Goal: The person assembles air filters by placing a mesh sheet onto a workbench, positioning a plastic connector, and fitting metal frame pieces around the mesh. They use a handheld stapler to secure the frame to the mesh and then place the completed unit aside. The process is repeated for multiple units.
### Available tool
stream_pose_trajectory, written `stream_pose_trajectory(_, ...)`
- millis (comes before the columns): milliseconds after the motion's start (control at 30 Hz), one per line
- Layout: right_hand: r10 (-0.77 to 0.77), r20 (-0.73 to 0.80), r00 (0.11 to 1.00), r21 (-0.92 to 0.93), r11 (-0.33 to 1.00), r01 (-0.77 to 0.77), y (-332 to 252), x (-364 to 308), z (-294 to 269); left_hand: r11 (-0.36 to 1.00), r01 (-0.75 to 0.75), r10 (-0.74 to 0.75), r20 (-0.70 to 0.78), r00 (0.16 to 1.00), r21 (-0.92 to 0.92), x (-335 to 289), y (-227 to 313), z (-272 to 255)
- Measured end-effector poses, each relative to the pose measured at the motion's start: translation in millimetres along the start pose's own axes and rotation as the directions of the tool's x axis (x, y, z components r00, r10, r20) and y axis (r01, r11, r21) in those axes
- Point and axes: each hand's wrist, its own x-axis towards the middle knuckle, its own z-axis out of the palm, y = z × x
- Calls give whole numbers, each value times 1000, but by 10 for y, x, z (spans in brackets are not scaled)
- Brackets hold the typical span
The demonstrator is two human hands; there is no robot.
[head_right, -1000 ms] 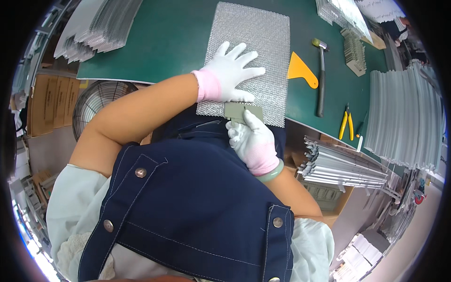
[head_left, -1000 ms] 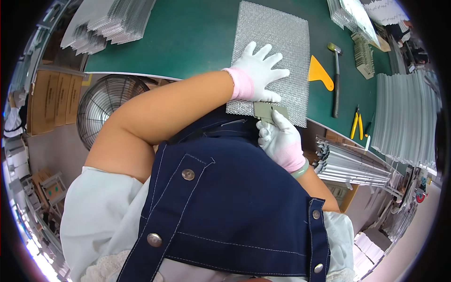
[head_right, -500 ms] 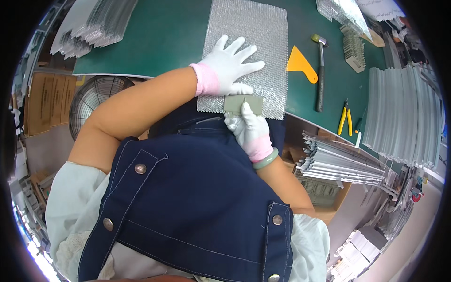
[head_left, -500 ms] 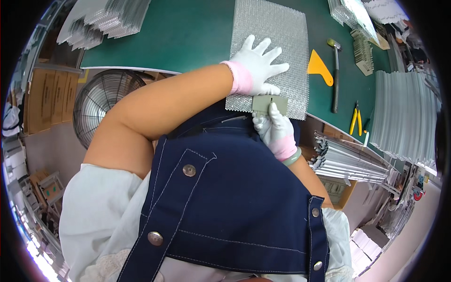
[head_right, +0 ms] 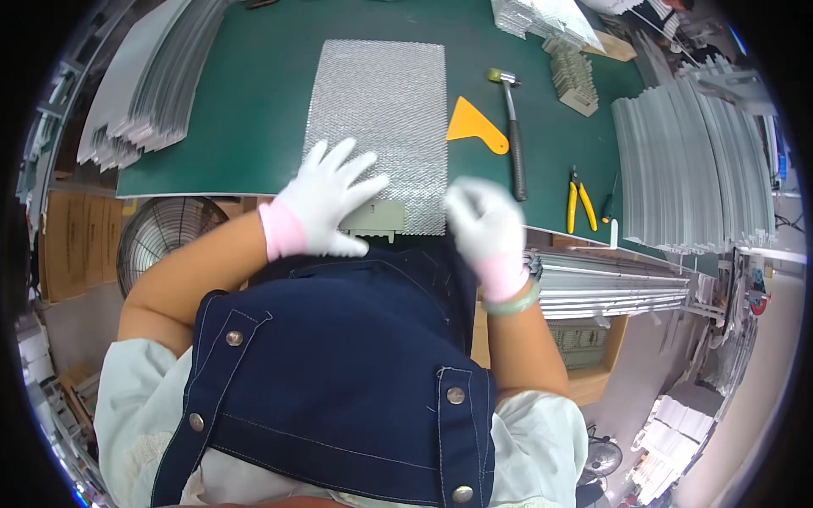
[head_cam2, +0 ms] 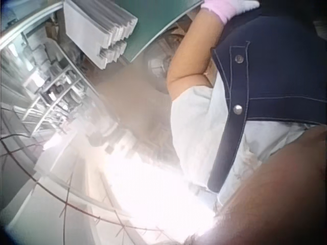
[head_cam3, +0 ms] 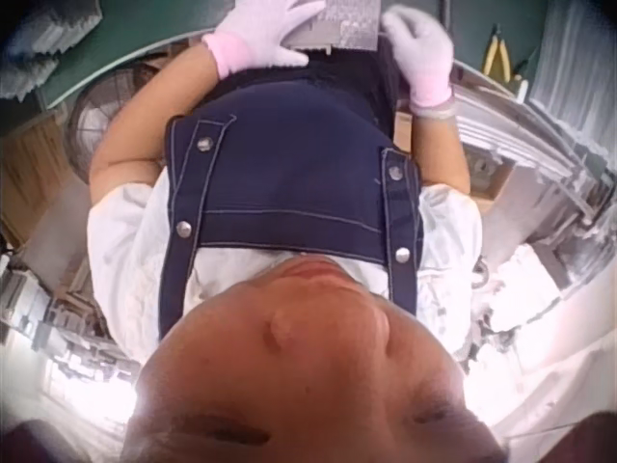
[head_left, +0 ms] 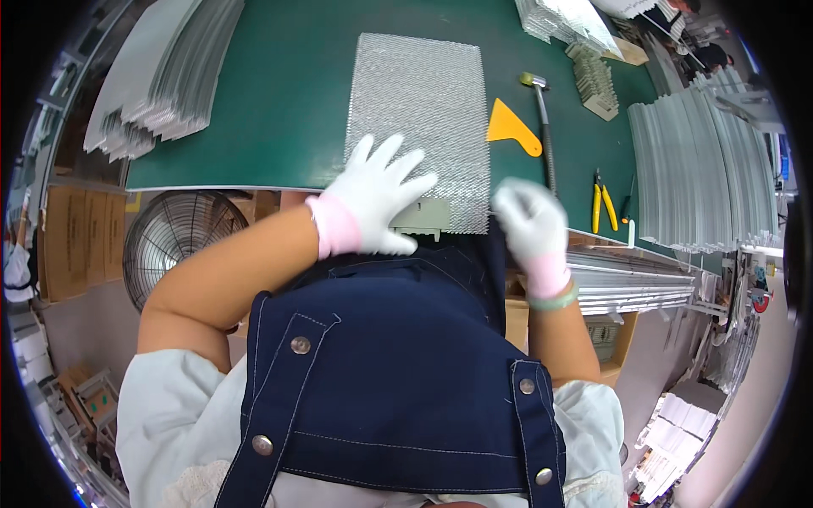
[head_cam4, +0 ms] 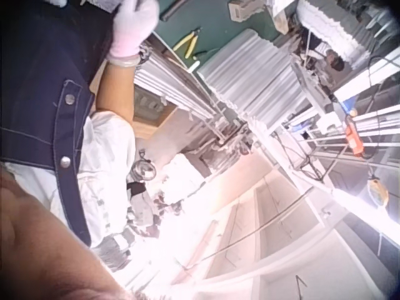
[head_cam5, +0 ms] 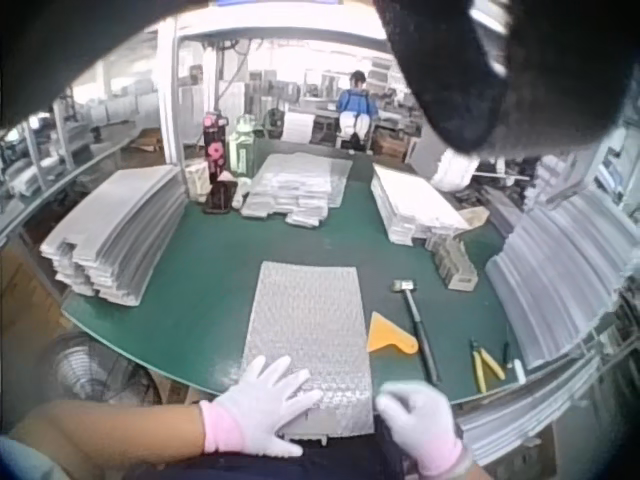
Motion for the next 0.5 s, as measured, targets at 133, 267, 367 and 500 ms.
stream_pose_trajectory(133,-359,-171,918,-713,688,136,489,706,-134,998,-26,26,-1,1000,60,27,5,222)
stream_pose_trajectory(267,-103,-248,963,-686,721,-99,854,1014,-68,998,-61,60,53,997,22,377,-232,192)
stream_pose_trajectory(367,189,-357,915,-678,621,-393,923,1290,-94,998,-26,19,105,994,62,570,-246,106)
stream_pose_trajectory(500,-358,-563,745,-595,801,-64,984,954,-309,999,-40,40,95,995,-7,557,-365,154)
